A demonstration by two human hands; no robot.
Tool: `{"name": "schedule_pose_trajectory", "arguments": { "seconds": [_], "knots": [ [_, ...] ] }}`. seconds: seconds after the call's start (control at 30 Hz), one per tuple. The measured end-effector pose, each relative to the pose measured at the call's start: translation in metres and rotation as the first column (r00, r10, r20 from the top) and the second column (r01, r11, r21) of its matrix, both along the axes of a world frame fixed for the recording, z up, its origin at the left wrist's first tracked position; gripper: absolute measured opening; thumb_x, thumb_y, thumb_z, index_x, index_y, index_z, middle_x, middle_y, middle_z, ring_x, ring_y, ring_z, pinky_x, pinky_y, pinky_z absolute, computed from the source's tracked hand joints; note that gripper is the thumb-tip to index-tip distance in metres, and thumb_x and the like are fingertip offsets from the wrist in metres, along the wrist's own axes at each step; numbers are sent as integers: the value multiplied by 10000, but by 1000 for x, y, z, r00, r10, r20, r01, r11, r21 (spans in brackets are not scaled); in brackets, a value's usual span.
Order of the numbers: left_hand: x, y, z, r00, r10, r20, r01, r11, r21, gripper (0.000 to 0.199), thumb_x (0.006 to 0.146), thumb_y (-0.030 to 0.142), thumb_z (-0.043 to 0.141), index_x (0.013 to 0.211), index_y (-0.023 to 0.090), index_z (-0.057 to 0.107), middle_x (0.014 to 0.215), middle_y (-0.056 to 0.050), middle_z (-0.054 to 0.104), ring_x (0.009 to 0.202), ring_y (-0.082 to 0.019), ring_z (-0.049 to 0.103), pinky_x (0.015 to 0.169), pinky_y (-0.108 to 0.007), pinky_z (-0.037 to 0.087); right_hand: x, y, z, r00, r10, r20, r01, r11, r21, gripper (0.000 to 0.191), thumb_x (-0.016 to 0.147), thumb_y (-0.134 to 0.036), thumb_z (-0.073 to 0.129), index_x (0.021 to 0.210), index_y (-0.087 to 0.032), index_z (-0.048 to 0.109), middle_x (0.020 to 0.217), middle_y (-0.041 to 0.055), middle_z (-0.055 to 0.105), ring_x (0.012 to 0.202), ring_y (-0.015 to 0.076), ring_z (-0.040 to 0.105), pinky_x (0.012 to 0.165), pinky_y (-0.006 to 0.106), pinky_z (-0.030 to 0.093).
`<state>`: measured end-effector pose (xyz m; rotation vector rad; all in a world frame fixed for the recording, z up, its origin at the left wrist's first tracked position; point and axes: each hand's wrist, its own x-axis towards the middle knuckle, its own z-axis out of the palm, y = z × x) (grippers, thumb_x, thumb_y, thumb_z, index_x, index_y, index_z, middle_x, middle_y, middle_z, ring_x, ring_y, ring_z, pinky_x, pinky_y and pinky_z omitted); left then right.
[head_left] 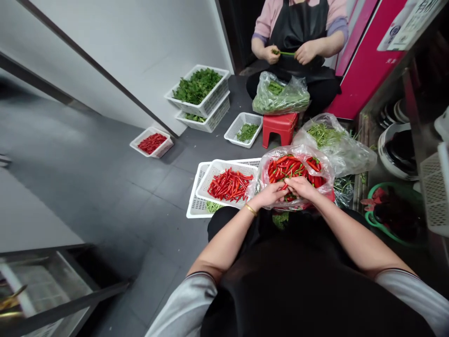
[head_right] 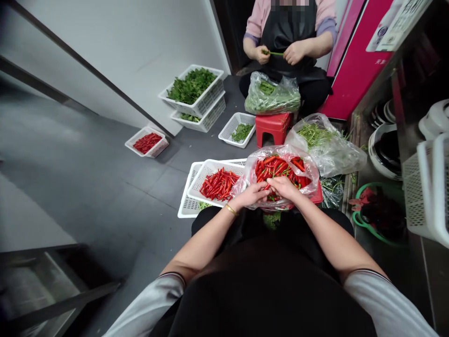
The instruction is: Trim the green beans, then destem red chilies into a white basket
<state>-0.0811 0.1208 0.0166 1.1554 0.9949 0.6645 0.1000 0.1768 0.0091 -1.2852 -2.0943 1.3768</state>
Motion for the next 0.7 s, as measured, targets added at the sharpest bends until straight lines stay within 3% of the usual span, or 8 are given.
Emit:
{"name": "schedule_pose_trajectory", "arguments": {
  "seconds": [0.07, 0.13, 0.17, 0.23, 0.3, 0.37, 0.53, 0.7],
  "knots": [
    [-5, 3, 2, 1000, 16, 25, -14, 996, -84, 341, 775, 459, 702, 842, 151, 572, 577, 18, 580, 412, -55, 422, 414, -187, 272, -6, 5, 4, 970, -94, 222, 27, 957, 288, 585, 968, -587, 310, 681, -170, 604, 657, 77, 632, 626, 176, 599, 583, 256, 416],
    [-7, 7, -2, 992, 115, 49, -105, 978, -178, 339, 770, 462, 701, 802, 165, 543, 548, 21, 567, 368, -50, 372, 379, -191, 206, -8, 7, 4, 866, -199, 459, -47, 881, 472, 519, 1001, -476, 305, 916, -142, 694, 920, 150, 698, 791, 221, 655, 656, 274, 435],
    [-8, 9, -5, 978, 202, 49, -188, 961, -201, 340, 757, 452, 715, 775, 173, 523, 517, 35, 542, 352, -48, 352, 372, -192, 187, -8, 7, 1, 799, -195, 568, -130, 867, 481, 469, 1003, -434, 322, 1055, -151, 693, 1034, 168, 693, 833, 234, 667, 669, 283, 442],
    [-8, 12, -12, 917, 397, 33, -383, 903, -196, 359, 717, 419, 759, 717, 183, 489, 445, 75, 452, 327, -42, 318, 370, -191, 176, -11, 5, -7, 664, -45, 747, -347, 866, 360, 380, 986, -365, 390, 1217, -217, 653, 1128, 159, 683, 860, 245, 685, 671, 293, 460],
    [-10, 15, -18, 853, 522, 18, -511, 841, -175, 360, 685, 401, 788, 690, 177, 507, 399, 97, 376, 314, -39, 300, 372, -191, 178, -17, 2, -19, 539, 144, 830, -520, 832, 194, 328, 949, -298, 470, 1221, -252, 648, 1075, 134, 712, 884, 247, 694, 687, 298, 479],
    [-13, 18, -21, 838, 545, 12, -537, 830, -153, 325, 686, 404, 784, 701, 156, 575, 390, 88, 386, 318, -42, 313, 375, -193, 193, -22, 2, -27, 480, 223, 848, -588, 800, 122, 297, 925, -232, 499, 1175, -209, 658, 1001, 141, 733, 921, 255, 693, 728, 312, 493],
    [-21, 19, -22, 868, 496, -5, -492, 859, -146, 271, 727, 383, 744, 777, 125, 678, 426, 53, 460, 347, -45, 349, 383, -192, 214, -5, 30, -13, 533, 165, 830, -554, 810, 194, 299, 903, -257, 551, 1168, -138, 617, 986, 171, 732, 917, 274, 690, 776, 342, 488],
    [-2, 21, -28, 880, 476, 4, -465, 862, -202, 360, 688, 428, 800, 833, 124, 673, 526, 11, 567, 373, -42, 378, 381, -200, 217, 14, 38, 19, 707, -30, 706, -320, 877, 358, 356, 900, -427, 577, 1184, -212, 589, 1093, 101, 713, 969, 259, 663, 782, 317, 471]
  ]
}}
